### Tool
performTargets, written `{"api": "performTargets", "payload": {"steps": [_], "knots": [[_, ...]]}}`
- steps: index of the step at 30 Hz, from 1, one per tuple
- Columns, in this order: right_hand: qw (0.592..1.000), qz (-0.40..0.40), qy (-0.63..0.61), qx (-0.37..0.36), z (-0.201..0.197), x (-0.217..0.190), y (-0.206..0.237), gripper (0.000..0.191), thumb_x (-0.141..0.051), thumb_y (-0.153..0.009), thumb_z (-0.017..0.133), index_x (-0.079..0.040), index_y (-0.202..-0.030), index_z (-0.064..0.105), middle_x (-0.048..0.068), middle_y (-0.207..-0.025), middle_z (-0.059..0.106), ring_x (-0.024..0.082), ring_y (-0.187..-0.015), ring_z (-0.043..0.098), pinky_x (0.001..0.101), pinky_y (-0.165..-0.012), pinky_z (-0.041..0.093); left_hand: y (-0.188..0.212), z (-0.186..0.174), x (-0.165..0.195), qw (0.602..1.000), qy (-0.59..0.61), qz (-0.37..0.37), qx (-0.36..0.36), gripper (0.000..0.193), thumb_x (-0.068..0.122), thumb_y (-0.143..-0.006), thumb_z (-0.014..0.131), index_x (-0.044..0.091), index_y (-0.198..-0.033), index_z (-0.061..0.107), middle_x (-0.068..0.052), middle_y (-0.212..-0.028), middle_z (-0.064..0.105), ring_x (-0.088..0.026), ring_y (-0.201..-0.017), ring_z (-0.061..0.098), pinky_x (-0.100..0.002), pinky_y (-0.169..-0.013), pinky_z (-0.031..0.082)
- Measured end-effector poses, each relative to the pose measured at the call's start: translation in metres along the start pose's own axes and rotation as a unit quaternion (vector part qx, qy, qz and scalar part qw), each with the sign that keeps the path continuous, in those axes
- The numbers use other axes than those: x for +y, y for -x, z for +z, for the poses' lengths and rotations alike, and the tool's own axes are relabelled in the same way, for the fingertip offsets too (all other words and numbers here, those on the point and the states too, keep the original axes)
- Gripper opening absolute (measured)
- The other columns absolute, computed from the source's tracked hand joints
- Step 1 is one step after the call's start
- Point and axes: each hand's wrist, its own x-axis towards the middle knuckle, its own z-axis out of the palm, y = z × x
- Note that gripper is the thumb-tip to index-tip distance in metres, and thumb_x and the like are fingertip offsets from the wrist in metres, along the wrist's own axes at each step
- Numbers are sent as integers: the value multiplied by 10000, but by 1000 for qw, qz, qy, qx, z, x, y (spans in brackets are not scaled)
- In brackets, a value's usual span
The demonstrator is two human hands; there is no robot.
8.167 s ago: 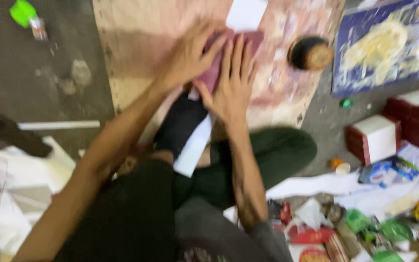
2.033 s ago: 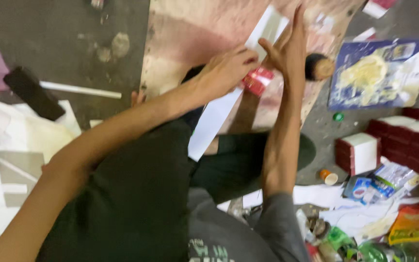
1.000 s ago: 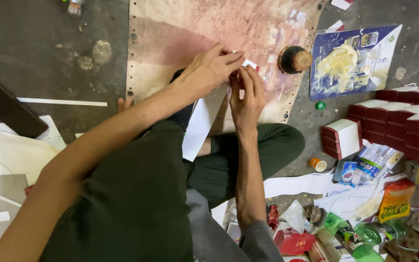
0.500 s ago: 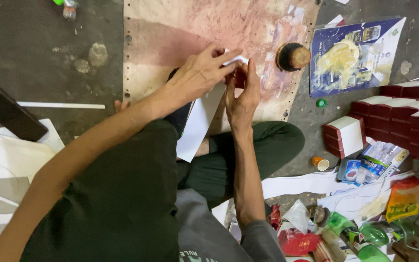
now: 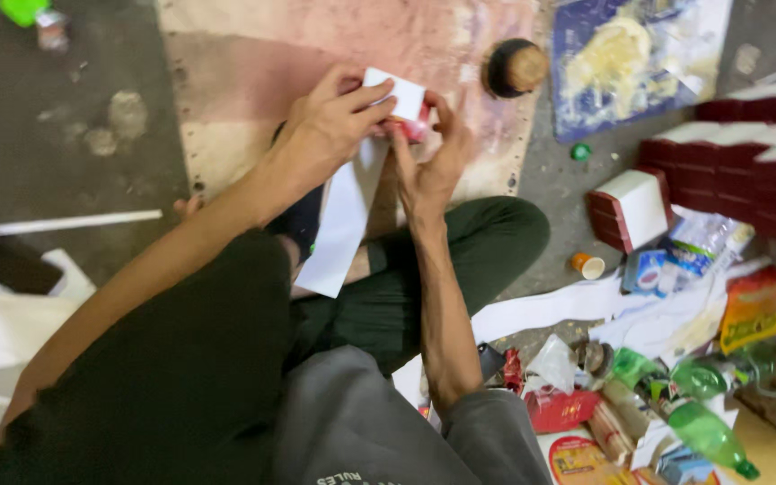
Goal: The person folds red paper packets by hand, aligning edges and pressing creases. They repeatedly pick up packets, fold them, and place them into a growing stack on the floor.
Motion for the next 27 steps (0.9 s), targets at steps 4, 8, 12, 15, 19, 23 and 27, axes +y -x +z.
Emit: {"api": "performTargets", "payload": {"steps": [4,8,12,15,19,23,27], "knots": [[997,-18,64,-45,-71,56,-17,588,-116,-1019,799,-70,-1529,509,169,-1406,663,255,-1225,651,377,-1051,512,1,-3,7,999,36,-22,-17,366,80,-874,775,58,-1239,757,-35,-1362,695,-266,-1222,602,-325,-923,586],[876,149,457,-36,-147,131,-62,934,-610,-1015,716,-26,-1620,310,336,-1579,362,496,-1466,296,615,-1228,267,4,-1,9,998,53,-35,-14,332,58,-904,782,49,-1234,751,-49,-1355,698,-266,-1214,607,-329,-927,599],[813,311,468,-155,-160,181,-77,1056,-820,-951,457,-82,-1652,172,354,-1647,-91,528,-1511,-120,773,-1148,32,3,1,12,997,66,-43,-22,315,79,-920,788,35,-1230,756,-58,-1348,699,-279,-1205,599,-360,-941,583],[799,332,459,-202,-153,171,-76,1042,-844,-919,413,-157,-1670,194,303,-1676,-121,496,-1544,-150,775,-1177,43,1,2,12,998,48,-40,-24,293,111,-945,779,46,-1230,768,-48,-1369,699,-308,-1215,562,-415,-976,515],[771,269,560,-139,-134,83,-55,874,-782,-1035,477,-185,-1655,325,300,-1743,-28,518,-1607,-53,748,-1256,93,6,6,3,1000,3,-4,1,321,234,-911,777,71,-1188,765,-36,-1338,690,-313,-1199,537,-478,-1013,438],[946,28,229,-228,-73,-36,39,817,-434,-982,720,65,-1524,366,388,-1617,259,560,-1466,325,583,-1242,266,18,16,-10,1000,-22,-10,-7,351,137,-863,723,116,-1213,734,-18,-1377,665,-303,-1270,543,-458,-1077,452],[868,-149,213,-424,-36,-92,124,762,-587,-829,704,-103,-1406,590,305,-1607,253,561,-1459,251,703,-1140,189,22,31,-18,1000,10,3,10,344,169,-890,714,92,-1226,718,-28,-1378,654,-304,-1229,547,-481,-1064,434]]}}
